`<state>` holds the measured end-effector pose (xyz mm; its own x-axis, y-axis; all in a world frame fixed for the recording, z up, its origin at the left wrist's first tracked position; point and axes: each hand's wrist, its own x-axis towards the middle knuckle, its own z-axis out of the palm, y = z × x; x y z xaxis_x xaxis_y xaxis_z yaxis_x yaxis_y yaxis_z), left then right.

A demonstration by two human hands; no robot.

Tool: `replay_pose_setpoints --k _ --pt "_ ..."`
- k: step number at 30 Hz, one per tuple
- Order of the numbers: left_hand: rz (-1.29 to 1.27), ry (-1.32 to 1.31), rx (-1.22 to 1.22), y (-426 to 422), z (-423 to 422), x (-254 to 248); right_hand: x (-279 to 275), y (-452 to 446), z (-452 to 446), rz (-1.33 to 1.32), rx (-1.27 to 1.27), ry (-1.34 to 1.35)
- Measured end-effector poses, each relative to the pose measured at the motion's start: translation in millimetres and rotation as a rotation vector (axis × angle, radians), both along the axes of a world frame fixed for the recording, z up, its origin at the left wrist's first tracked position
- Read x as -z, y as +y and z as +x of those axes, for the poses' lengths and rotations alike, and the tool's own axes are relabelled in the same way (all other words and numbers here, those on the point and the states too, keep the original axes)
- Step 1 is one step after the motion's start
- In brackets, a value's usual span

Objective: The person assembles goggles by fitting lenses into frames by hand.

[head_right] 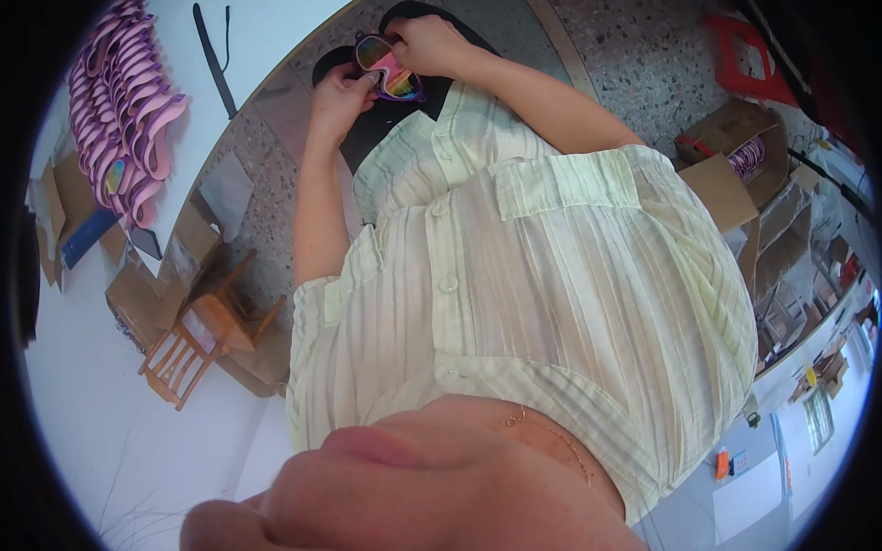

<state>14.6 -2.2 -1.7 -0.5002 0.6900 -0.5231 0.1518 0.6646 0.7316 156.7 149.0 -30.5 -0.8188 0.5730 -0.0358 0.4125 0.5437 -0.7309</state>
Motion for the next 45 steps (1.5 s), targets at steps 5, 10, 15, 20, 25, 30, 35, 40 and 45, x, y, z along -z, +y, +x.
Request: replay_pose_setpoints --k 5,10,15,20,25,30,35,40,45 --pt "0.010 0.256 0.050 -11.7 23.3 1.5 -13.7 -7.6 15.3 -0.090 -0.044 -0.022" --pt "-0.026 0.341 0.127 -10.4 38.6 -23.1 -19.8 -17.8 30.2 -0.031 -0.110 -0.016" --pt "0.046 0.241 0.114 -25.5 50.2 -31.6 -30.1 -43.6 39.9 0.078 -0.096 -0.023" --pt "0.186 0.189 0.108 -57.1 47.3 -39.3 -31.5 -49.3 34.3 0.160 -0.119 0.026" --pt "0.201 -0.004 -0.244 -92.5 7.2 -44.7 -88.7 -18.6 23.8 0.725 -0.433 0.126" --pt "0.333 -0.118 -0.344 -56.6 9.0 -37.2 -82.5 -2.5 1.1 1.140 -1.166 0.139" --pt "0.321 -0.160 -0.185 -16.3 8.1 8.9 -45.8 10.0 4.7 0.948 -1.288 0.178" --pt "0.271 -0.182 -0.189 -10.8 17.0 1.9 -49.5 10.7 30.4 0.555 -0.599 0.232" --pt "0.265 -0.250 -0.220 -3.3 16.0 4.5 -28.1 32.2 18.7 -0.099 -0.168 -0.063"
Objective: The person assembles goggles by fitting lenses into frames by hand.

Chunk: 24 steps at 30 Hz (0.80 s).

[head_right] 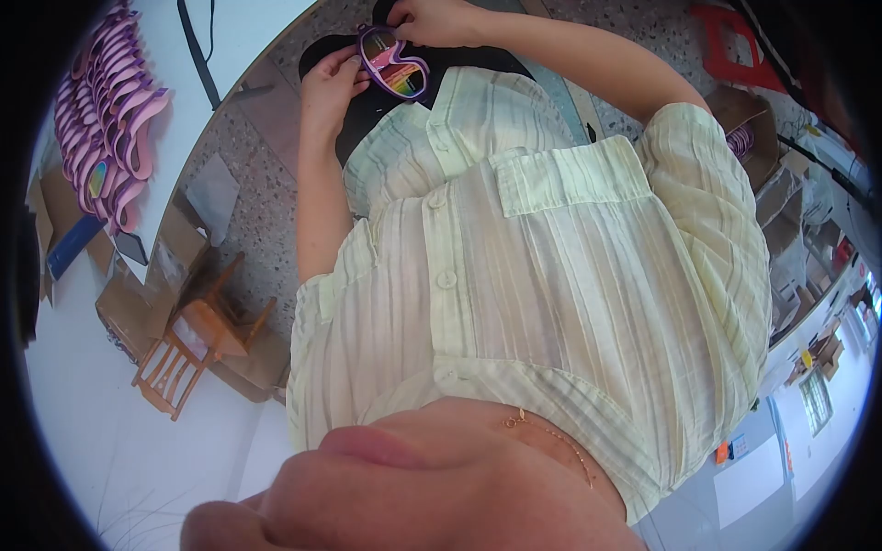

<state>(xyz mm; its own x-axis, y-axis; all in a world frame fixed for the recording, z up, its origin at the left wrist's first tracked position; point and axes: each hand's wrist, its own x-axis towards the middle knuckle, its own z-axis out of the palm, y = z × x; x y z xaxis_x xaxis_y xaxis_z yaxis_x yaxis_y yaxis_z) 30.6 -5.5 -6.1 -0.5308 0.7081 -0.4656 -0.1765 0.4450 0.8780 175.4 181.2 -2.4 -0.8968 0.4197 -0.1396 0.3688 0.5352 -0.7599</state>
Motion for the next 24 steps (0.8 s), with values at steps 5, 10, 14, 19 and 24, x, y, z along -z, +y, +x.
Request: replay_pose_setpoints --k 5,10,14,19,24 --pt "-0.021 -0.042 0.014 -0.3 0.9 -8.1 -21.7 -4.1 -3.0 -0.247 0.049 -0.168" --pt "-0.049 -0.049 0.054 1.9 -2.5 -3.0 -20.9 -1.3 -6.5 -0.363 0.053 -0.191" --pt "-0.091 -0.038 0.143 5.6 -4.5 -0.6 4.9 11.6 -10.1 -0.237 -0.084 -0.172" --pt "-0.122 -0.031 0.202 11.4 -7.2 -0.8 -4.0 21.3 -14.7 -0.267 -0.180 -0.209" --pt "-0.162 0.038 0.193 15.3 -2.3 10.3 -0.2 21.6 -18.7 -0.002 -0.184 -0.150"
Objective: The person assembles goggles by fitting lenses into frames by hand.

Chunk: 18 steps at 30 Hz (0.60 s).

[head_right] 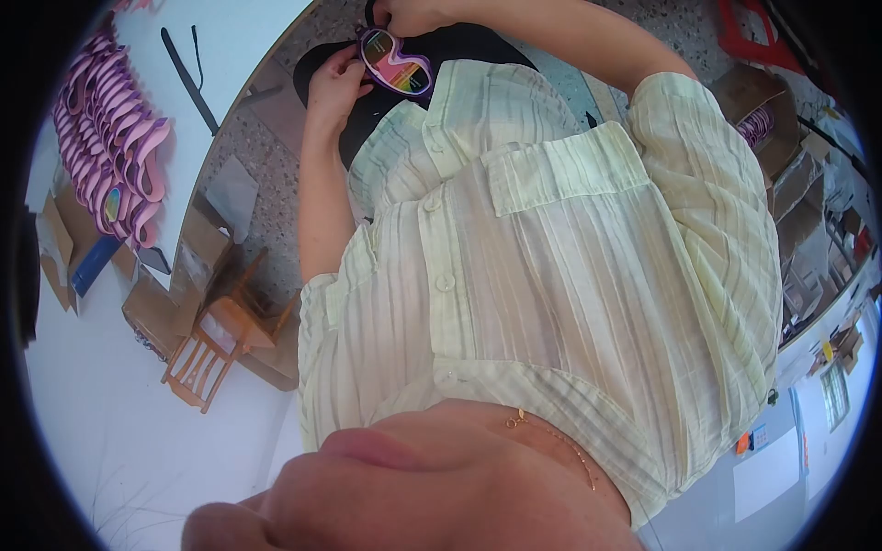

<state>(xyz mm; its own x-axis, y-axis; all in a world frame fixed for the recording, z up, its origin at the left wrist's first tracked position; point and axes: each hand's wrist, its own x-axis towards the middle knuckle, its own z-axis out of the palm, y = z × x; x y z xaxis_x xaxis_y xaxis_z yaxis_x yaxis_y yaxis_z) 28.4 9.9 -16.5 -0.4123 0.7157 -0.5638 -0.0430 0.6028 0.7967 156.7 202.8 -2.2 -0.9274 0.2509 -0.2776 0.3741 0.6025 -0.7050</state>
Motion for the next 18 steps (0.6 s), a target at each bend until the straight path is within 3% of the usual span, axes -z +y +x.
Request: replay_pose_setpoints --k 4,8,10,18 --pt "0.021 -0.001 -0.052 7.2 2.3 3.1 34.1 -5.8 -8.7 0.110 0.152 0.040" --pt "0.167 -0.141 -0.161 -0.2 10.3 5.2 37.4 -2.6 15.0 0.007 0.124 0.166" --pt "0.250 -0.215 -0.186 -12.5 26.4 -5.5 25.0 -10.4 36.9 -0.187 0.140 0.133" --pt "0.230 -0.248 -0.132 -33.1 28.3 -50.6 -28.6 -57.5 82.0 -0.108 0.133 0.434"
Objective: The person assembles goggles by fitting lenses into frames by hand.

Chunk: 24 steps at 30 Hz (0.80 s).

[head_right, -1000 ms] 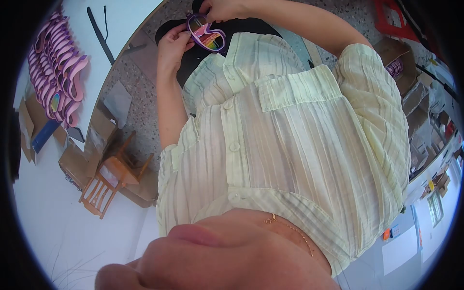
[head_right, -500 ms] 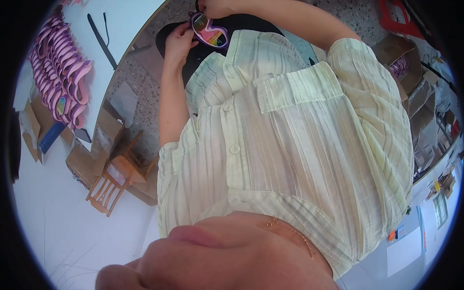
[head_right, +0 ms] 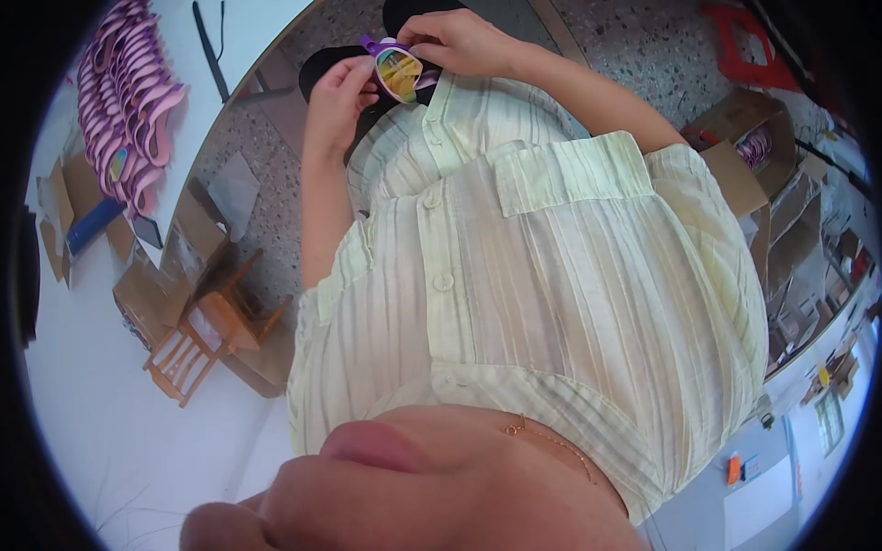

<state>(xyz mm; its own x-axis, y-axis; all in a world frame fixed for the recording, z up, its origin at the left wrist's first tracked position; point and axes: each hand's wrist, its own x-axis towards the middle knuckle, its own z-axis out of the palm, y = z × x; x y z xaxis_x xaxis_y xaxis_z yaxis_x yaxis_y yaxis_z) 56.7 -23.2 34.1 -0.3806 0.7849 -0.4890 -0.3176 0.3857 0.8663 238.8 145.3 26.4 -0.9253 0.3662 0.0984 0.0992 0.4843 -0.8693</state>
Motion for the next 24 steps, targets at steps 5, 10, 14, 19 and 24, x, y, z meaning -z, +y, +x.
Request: replay_pose_setpoints --k 5,10,14,19,24 --pt "0.094 0.092 -0.022 9.1 -4.7 -35.3 -36.1 12.2 -4.3 0.131 -0.088 0.134" --pt "0.165 0.273 0.035 7.4 2.5 -90.5 -90.5 16.6 -3.1 0.232 -0.147 0.181" --pt "0.288 0.365 -0.005 11.0 6.6 -118.0 -124.4 26.6 -0.4 0.336 -0.165 0.252" --pt "0.436 0.306 -0.106 20.4 3.3 -134.8 -152.3 28.1 -9.2 0.305 -0.039 0.321" --pt "0.577 0.045 -0.323 29.3 10.1 -134.9 -179.8 4.0 -10.0 0.380 0.212 0.105"
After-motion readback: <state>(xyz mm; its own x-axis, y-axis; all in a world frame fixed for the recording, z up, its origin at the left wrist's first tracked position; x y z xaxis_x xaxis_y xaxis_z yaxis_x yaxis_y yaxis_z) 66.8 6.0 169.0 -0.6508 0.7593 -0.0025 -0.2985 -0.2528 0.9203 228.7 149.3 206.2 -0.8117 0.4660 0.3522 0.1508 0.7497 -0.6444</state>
